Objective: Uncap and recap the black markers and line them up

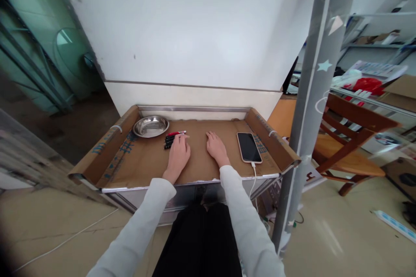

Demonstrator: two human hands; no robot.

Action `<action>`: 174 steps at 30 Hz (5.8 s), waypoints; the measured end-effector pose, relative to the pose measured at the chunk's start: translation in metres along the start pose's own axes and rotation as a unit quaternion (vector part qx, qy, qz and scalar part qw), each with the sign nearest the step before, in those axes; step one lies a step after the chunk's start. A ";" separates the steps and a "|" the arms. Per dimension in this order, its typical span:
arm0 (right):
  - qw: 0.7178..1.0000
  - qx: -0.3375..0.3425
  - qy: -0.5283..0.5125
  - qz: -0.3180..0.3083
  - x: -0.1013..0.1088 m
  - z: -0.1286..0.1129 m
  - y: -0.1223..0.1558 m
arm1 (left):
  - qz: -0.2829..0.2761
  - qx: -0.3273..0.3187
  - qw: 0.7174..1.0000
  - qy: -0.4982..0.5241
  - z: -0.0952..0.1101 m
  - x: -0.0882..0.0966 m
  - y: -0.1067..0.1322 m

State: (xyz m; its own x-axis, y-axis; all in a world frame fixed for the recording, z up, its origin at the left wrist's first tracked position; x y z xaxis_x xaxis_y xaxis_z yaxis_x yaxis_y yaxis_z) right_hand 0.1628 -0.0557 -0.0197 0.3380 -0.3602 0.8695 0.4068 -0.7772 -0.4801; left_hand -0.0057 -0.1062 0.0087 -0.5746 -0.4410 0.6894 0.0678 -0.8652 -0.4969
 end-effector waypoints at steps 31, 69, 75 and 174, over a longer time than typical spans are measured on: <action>0.943 -0.141 -0.276 0.120 0.014 0.008 -0.018 | -0.091 -0.033 0.984 -0.147 -0.009 0.002 0.009; 0.621 -0.262 -0.708 0.213 -0.011 0.022 -0.042 | 0.014 0.073 0.959 0.273 -0.029 -0.038 -0.093; 0.633 -0.253 -0.700 0.214 -0.007 0.018 -0.041 | 0.002 0.069 0.949 0.306 -0.024 -0.041 -0.093; 0.970 0.066 -0.214 0.090 0.014 -0.035 -0.045 | 0.104 0.134 0.985 0.019 -0.027 -0.007 -0.098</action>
State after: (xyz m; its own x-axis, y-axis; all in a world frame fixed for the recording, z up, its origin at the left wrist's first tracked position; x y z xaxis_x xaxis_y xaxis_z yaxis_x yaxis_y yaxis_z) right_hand 0.1198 -0.0439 0.0175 0.7235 -0.2144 0.6562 0.4048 -0.6381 -0.6549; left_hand -0.0299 -0.0121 0.0383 -0.5545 -0.6109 0.5651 0.3979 -0.7910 -0.4648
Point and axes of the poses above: each hand's wrist, its own y-axis away from the middle knuckle, its own x-axis out of the back of the hand, z = x × y, the point moved 2 cm from there along -y, towards the middle knuckle, and after that the axes turned 12 degrees about x, right-handed, at the moved point
